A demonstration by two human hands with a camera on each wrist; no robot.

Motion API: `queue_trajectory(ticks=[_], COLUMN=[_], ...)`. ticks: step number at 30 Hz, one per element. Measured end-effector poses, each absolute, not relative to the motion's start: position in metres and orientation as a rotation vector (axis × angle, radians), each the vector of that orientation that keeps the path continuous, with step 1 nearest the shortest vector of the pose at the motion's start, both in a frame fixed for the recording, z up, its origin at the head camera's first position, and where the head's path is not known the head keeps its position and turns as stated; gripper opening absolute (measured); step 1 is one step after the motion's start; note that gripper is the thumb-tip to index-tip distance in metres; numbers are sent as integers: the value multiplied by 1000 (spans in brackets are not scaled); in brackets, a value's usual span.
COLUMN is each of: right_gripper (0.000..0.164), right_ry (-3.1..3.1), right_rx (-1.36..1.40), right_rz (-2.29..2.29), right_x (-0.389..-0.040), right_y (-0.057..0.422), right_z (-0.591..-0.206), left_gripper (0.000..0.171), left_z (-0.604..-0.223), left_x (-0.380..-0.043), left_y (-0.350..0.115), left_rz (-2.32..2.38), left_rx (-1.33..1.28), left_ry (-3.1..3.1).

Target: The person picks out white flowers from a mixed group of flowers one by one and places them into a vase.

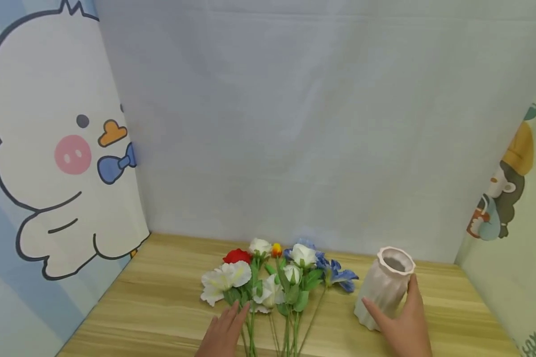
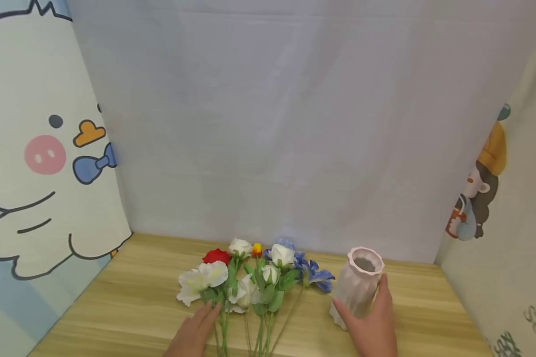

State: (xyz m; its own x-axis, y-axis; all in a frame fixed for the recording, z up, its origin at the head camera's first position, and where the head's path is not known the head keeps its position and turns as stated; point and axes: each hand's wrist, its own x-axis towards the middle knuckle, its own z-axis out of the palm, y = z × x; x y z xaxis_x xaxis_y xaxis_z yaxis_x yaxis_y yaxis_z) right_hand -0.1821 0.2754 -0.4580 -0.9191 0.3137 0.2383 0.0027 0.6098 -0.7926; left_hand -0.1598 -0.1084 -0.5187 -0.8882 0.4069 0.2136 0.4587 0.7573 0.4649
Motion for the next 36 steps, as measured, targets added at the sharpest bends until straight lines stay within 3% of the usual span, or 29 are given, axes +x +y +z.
queue_trajectory(ticks=[5,25,33,36], right_gripper=[115,113,110,107], right_ry=[-2280,-2221,-2199,-2186], right_rx=[-259,-498,-461,-443], right_rz=[1356,1476,1456,1475], right_x=[-191,-199,-199,-199], right_y=[265,258,258,258], right_z=[-467,-483,-485,-483], left_gripper=[82,73,32,28], left_z=[-508,-506,-507,-505], left_x=[-171,-185,-194,-196], left_y=[-95,-71,-67,-66], left_rz=[-993,-1258,-1274,-1309], left_rx=[-626,-35,-15,-11], left_ry=[-2918,-2992,-3022,-3033])
